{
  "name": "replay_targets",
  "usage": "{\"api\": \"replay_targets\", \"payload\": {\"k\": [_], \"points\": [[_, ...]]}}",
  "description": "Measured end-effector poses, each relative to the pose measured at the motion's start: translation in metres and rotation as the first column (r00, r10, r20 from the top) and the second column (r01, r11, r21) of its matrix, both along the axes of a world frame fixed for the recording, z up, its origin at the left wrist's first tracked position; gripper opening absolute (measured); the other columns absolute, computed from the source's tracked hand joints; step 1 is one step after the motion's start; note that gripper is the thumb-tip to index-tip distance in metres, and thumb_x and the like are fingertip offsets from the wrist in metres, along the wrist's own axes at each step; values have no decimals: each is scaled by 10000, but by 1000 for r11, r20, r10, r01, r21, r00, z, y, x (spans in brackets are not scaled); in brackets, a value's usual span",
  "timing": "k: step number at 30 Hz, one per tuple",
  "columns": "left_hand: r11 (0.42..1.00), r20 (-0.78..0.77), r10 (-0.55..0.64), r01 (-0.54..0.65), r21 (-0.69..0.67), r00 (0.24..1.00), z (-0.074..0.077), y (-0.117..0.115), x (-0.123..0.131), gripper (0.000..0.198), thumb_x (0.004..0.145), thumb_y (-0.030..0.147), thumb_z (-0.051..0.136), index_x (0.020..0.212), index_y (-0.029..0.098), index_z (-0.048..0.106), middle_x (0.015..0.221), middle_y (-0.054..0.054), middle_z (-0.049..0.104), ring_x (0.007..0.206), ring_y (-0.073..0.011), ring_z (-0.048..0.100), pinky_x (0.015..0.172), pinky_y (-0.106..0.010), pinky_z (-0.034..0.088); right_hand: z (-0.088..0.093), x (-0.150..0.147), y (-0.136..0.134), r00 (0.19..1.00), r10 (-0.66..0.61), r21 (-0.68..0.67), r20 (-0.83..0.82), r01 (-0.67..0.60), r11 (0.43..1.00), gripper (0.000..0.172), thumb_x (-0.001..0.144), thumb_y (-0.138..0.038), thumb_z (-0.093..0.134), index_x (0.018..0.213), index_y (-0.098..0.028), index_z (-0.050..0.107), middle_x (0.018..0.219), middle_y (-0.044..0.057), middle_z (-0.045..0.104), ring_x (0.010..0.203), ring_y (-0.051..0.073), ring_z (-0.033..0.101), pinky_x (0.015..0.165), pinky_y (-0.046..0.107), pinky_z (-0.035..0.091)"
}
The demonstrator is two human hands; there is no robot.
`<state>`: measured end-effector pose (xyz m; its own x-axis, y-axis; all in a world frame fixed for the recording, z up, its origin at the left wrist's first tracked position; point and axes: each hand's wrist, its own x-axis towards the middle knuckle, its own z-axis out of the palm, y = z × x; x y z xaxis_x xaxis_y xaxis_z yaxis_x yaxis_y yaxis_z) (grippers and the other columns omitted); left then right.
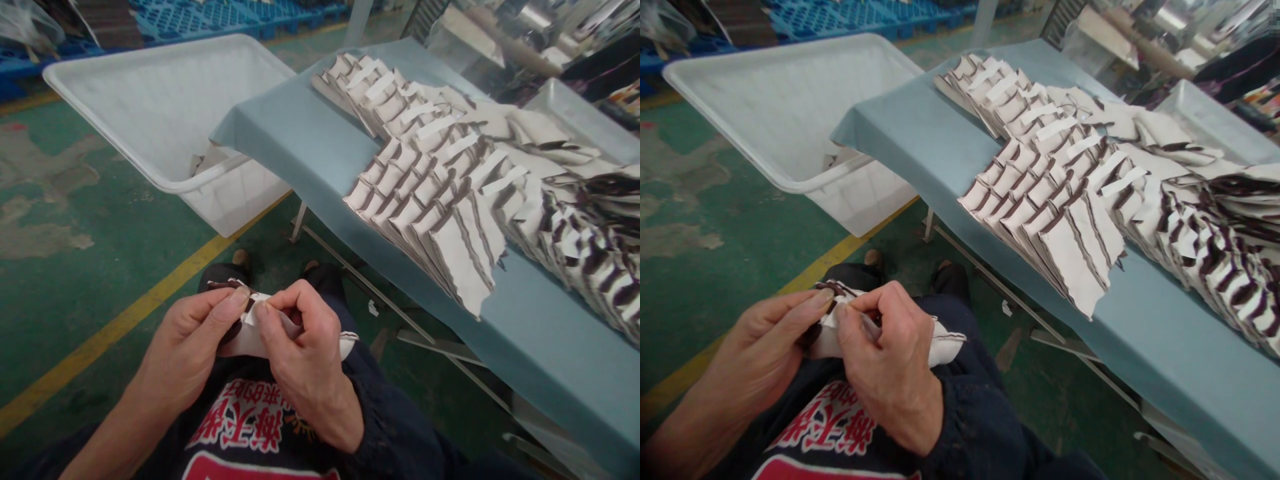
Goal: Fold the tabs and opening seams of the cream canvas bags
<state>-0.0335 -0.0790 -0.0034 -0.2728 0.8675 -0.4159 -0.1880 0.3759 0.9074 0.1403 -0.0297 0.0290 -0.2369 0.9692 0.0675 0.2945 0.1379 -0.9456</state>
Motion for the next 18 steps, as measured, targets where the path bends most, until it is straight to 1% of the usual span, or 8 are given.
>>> {"api": "replay_targets", "payload": {"k": [4,6,7,9,11,15,16,18], "points": [[998,11,-56,55,33,998,-4,0,-1,628,959,838,947,783,236,921,741,-65,793,654,-204,618,569,-274,517,-8,-3,0,1000,-25,181,3,24,983,238,1071,-224,744,850,-276,671,781,-25,712,667,160,612,671,310,513],[997,13,-68,67,42,998,-6,1,-1,639,969,847,939,812,228,940,769,-72,822,670,-209,641,582,-275,536,-11,-5,-1,999,-39,216,-26,44,975,225,1051,-195,753,857,-272,670,774,-38,703,650,151,608,650,300,496],[996,13,-72,71,46,997,-7,1,-1,642,978,848,936,826,225,949,768,-71,823,667,-207,640,578,-273,532,-12,-5,-1,998,-38,204,-40,46,978,219,1045,-189,762,860,-269,674,767,-46,695,634,144,594,639,296,486],[996,12,-76,75,57,997,-8,1,-1,639,995,842,931,848,221,964,752,-63,808,645,-197,618,558,-270,506,-13,-5,-2,997,-25,132,-70,34,991,209,1041,-199,785,869,-265,686,752,-59,678,604,132,554,626,292,474],[995,5,-75,75,72,997,-8,2,-1,641,1003,840,928,855,218,971,736,-56,792,621,-186,595,540,-269,486,-12,-5,-2,994,-9,33,-108,13,999,206,1037,-235,821,878,-265,694,743,-65,664,602,132,539,622,293,469],[992,-24,-71,74,101,997,-6,0,-1,639,1042,824,904,862,214,971,692,-34,748,591,-171,570,521,-254,482,-8,-3,0,980,-15,-182,-199,-22,983,240,1019,-343,865,880,-270,684,729,-65,651,620,143,565,596,294,437],[992,-29,-73,75,105,997,-6,-1,-1,628,1057,812,898,878,214,973,696,-32,749,606,-179,601,535,-252,509,-7,-3,1,977,-18,-226,-214,-32,974,245,1008,-364,865,878,-271,680,727,-65,650,622,144,567,593,295,431],[989,-54,-87,92,114,995,-5,-3,-2,600,1098,780,877,930,213,980,754,-46,796,685,-218,711,598,-261,593,-5,-3,2,972,-24,-285,-232,-45,957,251,981,-393,858,868,-273,670,724,-65,648,627,145,565,595,298,425]]}}
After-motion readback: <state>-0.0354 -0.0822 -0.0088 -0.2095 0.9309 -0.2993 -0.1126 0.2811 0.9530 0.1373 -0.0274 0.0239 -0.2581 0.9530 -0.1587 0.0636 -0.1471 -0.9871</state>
